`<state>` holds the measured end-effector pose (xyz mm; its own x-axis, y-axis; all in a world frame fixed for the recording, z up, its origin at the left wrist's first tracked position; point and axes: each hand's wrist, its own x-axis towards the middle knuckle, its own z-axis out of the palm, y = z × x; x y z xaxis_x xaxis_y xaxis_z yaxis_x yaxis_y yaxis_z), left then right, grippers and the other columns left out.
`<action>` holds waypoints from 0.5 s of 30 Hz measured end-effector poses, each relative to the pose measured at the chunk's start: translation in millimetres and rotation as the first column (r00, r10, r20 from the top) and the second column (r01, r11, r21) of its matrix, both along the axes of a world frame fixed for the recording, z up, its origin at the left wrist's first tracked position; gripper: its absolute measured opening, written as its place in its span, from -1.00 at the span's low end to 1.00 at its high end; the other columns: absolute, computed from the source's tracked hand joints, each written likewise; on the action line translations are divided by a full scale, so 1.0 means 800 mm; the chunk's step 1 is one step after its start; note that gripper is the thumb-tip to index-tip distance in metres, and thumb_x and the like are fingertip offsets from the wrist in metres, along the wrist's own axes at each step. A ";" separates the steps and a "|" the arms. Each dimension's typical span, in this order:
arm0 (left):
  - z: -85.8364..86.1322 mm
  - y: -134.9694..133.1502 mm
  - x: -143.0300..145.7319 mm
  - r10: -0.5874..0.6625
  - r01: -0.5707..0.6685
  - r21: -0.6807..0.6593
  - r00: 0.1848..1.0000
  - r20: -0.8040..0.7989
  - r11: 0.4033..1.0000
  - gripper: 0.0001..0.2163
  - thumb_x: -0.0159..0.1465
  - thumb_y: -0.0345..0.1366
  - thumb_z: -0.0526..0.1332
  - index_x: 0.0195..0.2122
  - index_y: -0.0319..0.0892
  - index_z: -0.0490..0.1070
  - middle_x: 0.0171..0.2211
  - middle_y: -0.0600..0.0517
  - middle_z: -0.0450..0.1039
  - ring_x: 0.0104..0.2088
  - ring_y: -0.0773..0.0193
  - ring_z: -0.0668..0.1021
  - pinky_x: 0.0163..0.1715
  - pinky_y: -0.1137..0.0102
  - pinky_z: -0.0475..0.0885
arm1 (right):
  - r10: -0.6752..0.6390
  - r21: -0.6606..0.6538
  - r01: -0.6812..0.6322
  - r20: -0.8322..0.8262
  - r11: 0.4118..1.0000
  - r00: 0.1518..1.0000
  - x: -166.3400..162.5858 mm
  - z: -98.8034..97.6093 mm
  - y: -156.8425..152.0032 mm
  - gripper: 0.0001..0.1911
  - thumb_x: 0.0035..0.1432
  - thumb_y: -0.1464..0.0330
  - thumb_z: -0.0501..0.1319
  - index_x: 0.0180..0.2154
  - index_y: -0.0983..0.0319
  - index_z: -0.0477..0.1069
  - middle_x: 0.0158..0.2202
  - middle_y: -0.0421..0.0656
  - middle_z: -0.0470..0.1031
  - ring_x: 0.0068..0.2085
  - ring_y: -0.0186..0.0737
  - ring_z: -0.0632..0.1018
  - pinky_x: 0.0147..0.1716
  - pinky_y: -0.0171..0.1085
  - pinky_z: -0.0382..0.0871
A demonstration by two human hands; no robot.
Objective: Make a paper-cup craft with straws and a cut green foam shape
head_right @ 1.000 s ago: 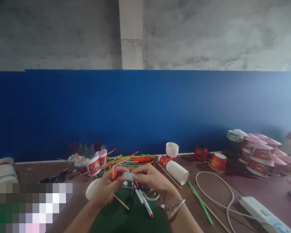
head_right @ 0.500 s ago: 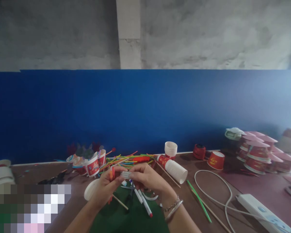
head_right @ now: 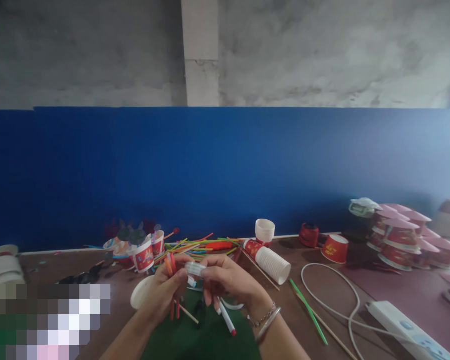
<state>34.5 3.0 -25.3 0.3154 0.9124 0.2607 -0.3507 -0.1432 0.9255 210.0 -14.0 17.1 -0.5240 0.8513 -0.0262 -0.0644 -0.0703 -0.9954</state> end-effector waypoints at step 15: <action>0.011 -0.002 -0.004 -0.031 0.036 0.075 0.997 -0.074 0.997 -0.60 0.04 -0.03 0.35 -0.25 -0.25 0.44 -0.59 0.10 0.37 -0.68 0.53 0.19 -0.68 0.55 0.02 | -0.056 0.020 0.056 0.015 0.998 0.998 -0.011 0.007 -0.006 -0.77 -0.06 0.25 0.18 -0.52 0.32 0.37 -0.77 -0.20 0.43 -0.81 -0.38 0.36 -0.83 -0.49 -0.06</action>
<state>31.2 1.7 -16.3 0.3658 0.8795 0.3044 -0.2889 -0.2037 0.9355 201.0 -18.9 22.9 -0.4751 0.8798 -0.0170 -0.0517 -0.0472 -0.9975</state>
